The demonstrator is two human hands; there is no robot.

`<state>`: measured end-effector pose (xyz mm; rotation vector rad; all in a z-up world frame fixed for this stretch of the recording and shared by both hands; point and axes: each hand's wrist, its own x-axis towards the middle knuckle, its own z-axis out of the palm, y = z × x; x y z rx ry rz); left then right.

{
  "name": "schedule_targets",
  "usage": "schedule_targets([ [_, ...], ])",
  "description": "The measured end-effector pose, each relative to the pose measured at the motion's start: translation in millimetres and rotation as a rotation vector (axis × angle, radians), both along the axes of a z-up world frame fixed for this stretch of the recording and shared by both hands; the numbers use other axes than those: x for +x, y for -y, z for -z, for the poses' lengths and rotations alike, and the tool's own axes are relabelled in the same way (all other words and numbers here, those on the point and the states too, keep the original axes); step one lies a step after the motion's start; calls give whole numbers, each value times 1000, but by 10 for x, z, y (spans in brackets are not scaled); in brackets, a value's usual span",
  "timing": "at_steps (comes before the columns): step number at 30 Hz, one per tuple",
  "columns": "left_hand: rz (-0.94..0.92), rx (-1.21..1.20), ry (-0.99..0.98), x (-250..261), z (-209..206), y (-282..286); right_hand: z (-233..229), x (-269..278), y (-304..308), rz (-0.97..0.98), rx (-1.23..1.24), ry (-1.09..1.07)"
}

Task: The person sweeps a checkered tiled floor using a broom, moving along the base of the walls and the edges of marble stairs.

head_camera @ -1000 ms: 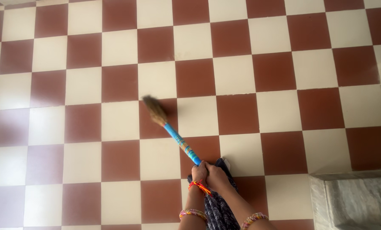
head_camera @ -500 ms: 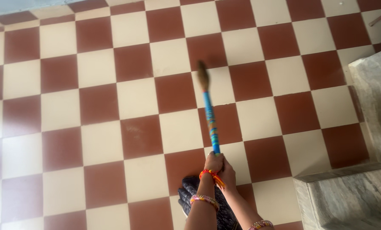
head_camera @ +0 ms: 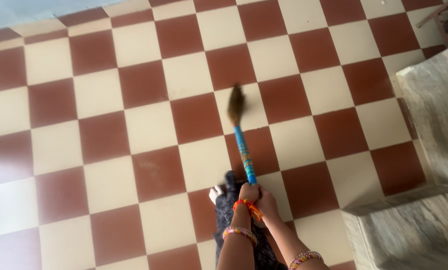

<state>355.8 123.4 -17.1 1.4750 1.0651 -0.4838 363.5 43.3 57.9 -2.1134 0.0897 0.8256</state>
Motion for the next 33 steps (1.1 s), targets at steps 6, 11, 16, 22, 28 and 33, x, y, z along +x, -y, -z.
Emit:
schedule_targets([
  [6, -384, -39, -52, -129, -92, -523, -93, 71, -493, -340, -159, 75],
  [11, -451, -23, -146, -290, -229, -947, -416, 93, -957, -429, -203, -143],
  [16, -697, -129, -18, -304, -372, -1098, -493, 94, -1173, -507, -154, -4],
  [22, -549, -7, 4, -63, -440, -1183, -575, 180, -1197, -374, -47, 18],
  [28, -253, 67, 28, 299, -308, -915, -202, 286, -888, -50, 77, 35],
  [33, 46, 124, -2, 621, -261, -771, 52, 365, -726, 280, 321, -50],
])
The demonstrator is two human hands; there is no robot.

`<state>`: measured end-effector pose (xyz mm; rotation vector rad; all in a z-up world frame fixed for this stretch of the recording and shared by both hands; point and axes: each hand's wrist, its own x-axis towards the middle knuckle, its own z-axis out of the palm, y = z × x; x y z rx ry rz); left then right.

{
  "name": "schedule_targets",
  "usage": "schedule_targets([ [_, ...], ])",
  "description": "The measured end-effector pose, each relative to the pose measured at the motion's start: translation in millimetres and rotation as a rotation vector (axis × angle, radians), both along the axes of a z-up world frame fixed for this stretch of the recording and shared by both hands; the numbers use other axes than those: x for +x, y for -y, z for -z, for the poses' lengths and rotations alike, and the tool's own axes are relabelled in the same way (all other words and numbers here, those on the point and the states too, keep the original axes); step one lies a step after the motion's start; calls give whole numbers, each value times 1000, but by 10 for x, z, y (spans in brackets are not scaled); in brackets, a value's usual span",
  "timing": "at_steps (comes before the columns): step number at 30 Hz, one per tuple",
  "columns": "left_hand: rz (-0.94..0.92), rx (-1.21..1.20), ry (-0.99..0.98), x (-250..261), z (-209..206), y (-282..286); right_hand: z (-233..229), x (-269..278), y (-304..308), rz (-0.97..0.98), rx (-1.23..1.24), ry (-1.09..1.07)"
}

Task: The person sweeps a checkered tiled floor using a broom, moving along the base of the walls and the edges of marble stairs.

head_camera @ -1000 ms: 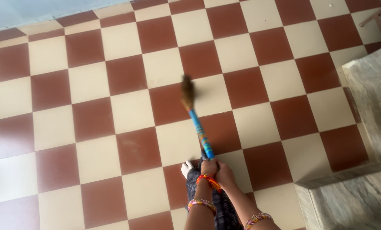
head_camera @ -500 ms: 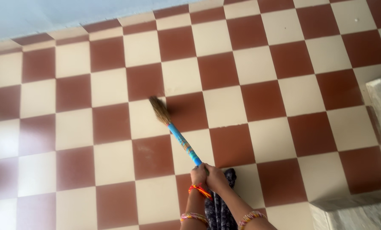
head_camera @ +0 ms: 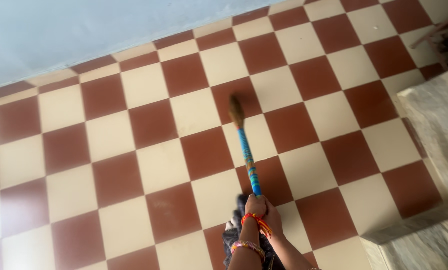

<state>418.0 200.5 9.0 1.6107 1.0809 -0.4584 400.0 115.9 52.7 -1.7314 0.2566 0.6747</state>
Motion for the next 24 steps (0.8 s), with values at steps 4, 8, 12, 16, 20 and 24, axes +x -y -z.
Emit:
schedule_targets([
  [4, 104, -89, -81, 292, -41, 34, 174, 120, 42, 266, 214, -257],
  [8, 75, -112, -105, 475, -115, -150, 231, 430, -118, 510, 554, -615],
  [12, -42, -132, -97, 520, -228, -294, 142, 601, -253, -133, -188, -269],
  [16, -235, -138, -57, 508, -175, -558, 221, 744, -432, -368, -191, -66],
  [20, -420, -156, -34, 385, -84, -780, 114, 797, -742, -436, -150, -212],
  [24, -545, -157, -44, 294, -126, -960, -324, 774, -1044, -624, -315, -159],
])
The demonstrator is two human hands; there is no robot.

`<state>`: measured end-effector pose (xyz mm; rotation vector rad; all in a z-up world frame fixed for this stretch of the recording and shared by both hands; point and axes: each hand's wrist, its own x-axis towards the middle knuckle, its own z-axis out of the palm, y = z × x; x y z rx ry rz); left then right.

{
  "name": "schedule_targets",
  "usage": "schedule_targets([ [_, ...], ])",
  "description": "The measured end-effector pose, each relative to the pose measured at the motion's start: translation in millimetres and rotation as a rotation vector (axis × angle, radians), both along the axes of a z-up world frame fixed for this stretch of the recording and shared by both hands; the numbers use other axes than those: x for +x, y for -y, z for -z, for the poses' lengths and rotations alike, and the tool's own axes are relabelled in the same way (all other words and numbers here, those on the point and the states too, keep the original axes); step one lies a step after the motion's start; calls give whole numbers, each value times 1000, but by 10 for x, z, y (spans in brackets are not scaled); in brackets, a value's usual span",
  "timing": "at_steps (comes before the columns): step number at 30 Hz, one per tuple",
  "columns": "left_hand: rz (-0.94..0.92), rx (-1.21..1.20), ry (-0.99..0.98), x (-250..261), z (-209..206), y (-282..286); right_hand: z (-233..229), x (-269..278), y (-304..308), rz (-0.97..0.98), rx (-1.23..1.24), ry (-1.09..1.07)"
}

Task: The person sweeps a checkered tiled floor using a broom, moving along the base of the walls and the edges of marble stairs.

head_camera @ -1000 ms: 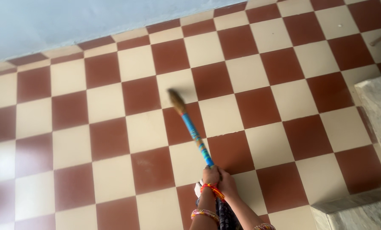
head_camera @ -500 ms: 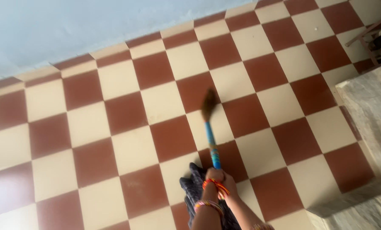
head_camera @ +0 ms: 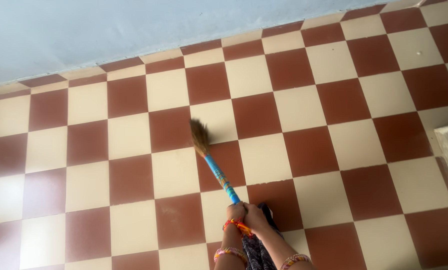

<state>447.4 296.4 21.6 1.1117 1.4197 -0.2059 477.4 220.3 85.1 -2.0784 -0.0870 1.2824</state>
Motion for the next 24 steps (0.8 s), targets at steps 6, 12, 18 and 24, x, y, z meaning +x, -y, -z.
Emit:
schedule_targets([
  [6, -12, 84, -16, 31, -87, -101, -242, 101, -66, -5, 97, 135],
  [12, 25, 69, 133, 570, 18, 74, 18, 486, 117, 125, 117, 280],
  [18, 223, -205, 271, 1296, -342, 141, -29, 1083, 128, 339, 106, 214],
  [24, 372, -170, 253, 1851, -608, 106, -171, 1494, 169, 432, 20, 232],
])
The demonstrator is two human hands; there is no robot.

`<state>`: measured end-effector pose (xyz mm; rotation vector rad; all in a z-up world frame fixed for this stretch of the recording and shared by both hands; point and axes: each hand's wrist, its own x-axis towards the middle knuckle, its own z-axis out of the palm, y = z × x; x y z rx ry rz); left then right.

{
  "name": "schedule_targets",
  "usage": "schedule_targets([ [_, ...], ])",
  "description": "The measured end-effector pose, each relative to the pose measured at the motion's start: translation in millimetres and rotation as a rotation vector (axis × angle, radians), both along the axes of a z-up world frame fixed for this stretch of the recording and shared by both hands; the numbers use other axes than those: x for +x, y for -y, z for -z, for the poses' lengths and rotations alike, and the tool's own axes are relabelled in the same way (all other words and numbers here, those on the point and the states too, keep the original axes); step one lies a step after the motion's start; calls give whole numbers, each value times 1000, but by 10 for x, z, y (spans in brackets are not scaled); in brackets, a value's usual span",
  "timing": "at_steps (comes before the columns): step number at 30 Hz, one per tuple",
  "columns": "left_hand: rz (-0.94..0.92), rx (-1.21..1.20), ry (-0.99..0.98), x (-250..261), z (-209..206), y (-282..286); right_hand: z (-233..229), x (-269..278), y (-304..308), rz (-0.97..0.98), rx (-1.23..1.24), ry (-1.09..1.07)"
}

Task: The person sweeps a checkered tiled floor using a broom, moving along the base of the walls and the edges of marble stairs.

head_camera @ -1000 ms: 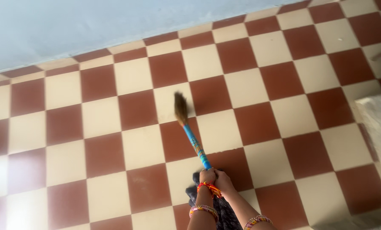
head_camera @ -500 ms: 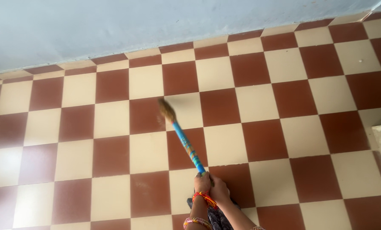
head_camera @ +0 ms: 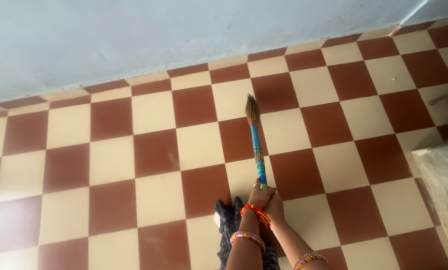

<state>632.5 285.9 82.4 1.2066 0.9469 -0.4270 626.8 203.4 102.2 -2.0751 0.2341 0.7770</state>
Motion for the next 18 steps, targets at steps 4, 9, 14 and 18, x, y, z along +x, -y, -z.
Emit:
schedule_targets([
  [4, 18, -9, 0, 10, 341, -60, 525, 94, 26, -43, -34, -83],
  [9, -124, 23, -3, -286, 657, -297, 747, -24, -279, -98, 154, -96],
  [14, -371, -33, -28, -586, 664, -667, 723, -191, -663, -615, -204, 247],
  [18, -513, -41, 1, -710, 639, -991, 583, -186, -1044, -640, -142, -119],
])
